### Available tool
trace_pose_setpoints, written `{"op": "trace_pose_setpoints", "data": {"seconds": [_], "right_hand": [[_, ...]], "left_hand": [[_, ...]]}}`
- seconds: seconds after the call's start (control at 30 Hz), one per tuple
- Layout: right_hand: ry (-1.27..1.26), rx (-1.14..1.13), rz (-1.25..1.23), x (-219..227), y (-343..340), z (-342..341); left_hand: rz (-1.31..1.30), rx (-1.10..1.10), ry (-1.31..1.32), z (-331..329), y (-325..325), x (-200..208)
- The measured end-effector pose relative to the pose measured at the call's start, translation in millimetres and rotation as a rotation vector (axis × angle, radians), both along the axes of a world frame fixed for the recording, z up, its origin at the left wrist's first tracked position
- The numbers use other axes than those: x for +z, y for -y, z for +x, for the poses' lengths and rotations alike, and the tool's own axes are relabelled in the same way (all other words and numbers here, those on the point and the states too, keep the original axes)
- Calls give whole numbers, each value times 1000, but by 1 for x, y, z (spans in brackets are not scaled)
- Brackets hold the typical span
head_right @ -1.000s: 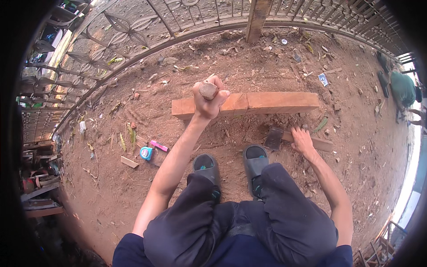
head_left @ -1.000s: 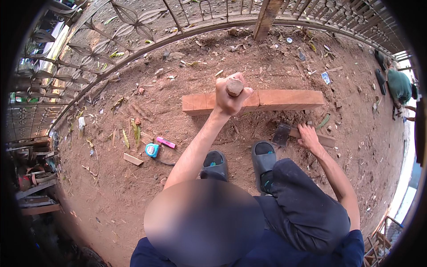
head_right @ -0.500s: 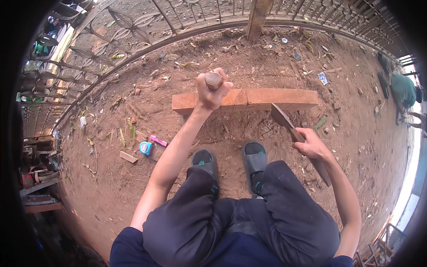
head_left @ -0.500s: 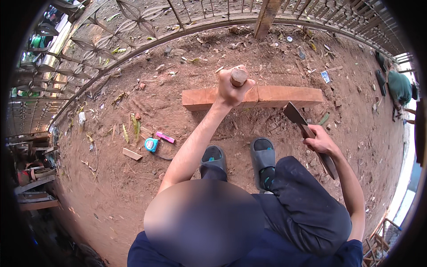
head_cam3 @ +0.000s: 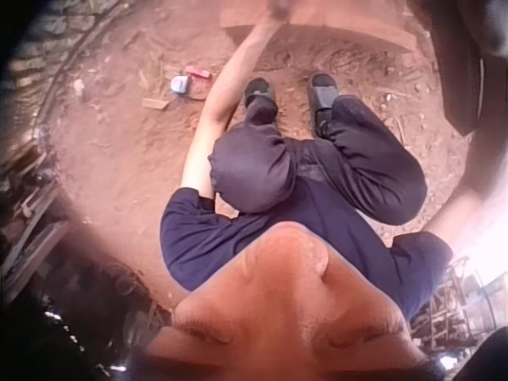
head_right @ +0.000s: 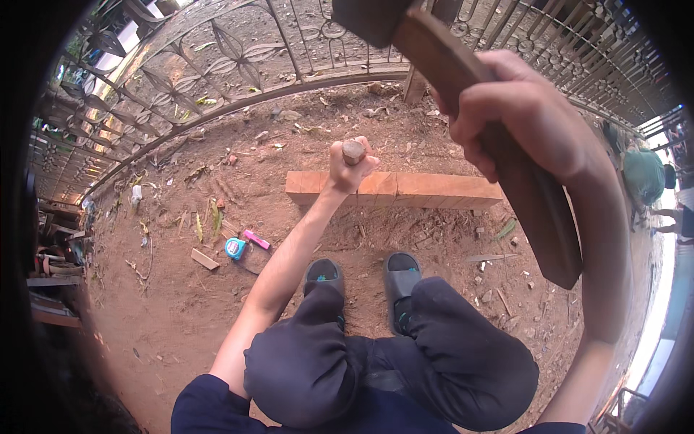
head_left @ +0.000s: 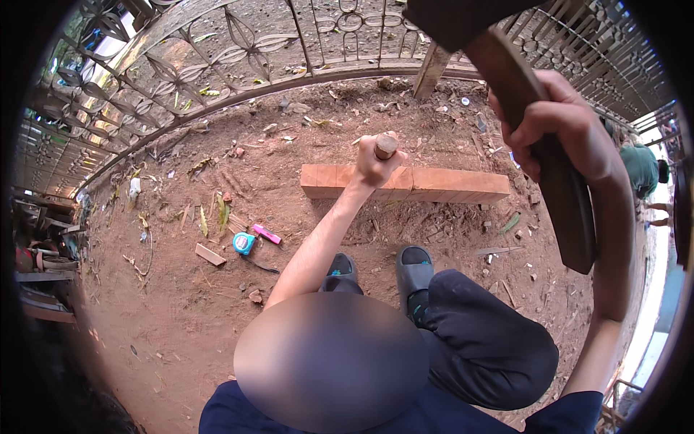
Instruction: The person shapes a piece of wood on the ground using an axe and a small chisel-like tool, striking the wood to remove material.
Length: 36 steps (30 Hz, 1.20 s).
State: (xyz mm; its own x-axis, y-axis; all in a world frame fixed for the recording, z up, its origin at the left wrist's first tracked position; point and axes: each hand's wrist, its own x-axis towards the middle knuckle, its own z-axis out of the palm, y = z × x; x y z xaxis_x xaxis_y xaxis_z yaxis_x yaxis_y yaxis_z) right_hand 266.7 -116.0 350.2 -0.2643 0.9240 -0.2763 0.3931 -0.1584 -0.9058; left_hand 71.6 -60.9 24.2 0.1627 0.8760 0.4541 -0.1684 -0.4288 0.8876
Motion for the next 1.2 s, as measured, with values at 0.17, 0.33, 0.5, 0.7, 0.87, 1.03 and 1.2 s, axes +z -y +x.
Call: {"op": "trace_pose_setpoints", "data": {"seconds": [0.17,0.33,0.5,0.7,0.87,1.03,1.2], "right_hand": [[-179,134,227,7,-7,-9],[332,260,-140,-101,-2,-13],[168,187,-255,-91,4,-17],[-11,179,83,10,20,-27],[-67,168,215,2,23,-26],[321,213,-198,-116,15,-2],[-362,-53,-459,-68,28,-11]], "left_hand": [[-99,30,87,10,-1,5],[-118,48,124,3,1,6],[20,88,-35,18,2,-1],[-50,55,-20,7,0,-2],[12,37,-89,10,-1,-13],[80,116,-127,16,8,0],[39,149,-136,14,13,12]]}}
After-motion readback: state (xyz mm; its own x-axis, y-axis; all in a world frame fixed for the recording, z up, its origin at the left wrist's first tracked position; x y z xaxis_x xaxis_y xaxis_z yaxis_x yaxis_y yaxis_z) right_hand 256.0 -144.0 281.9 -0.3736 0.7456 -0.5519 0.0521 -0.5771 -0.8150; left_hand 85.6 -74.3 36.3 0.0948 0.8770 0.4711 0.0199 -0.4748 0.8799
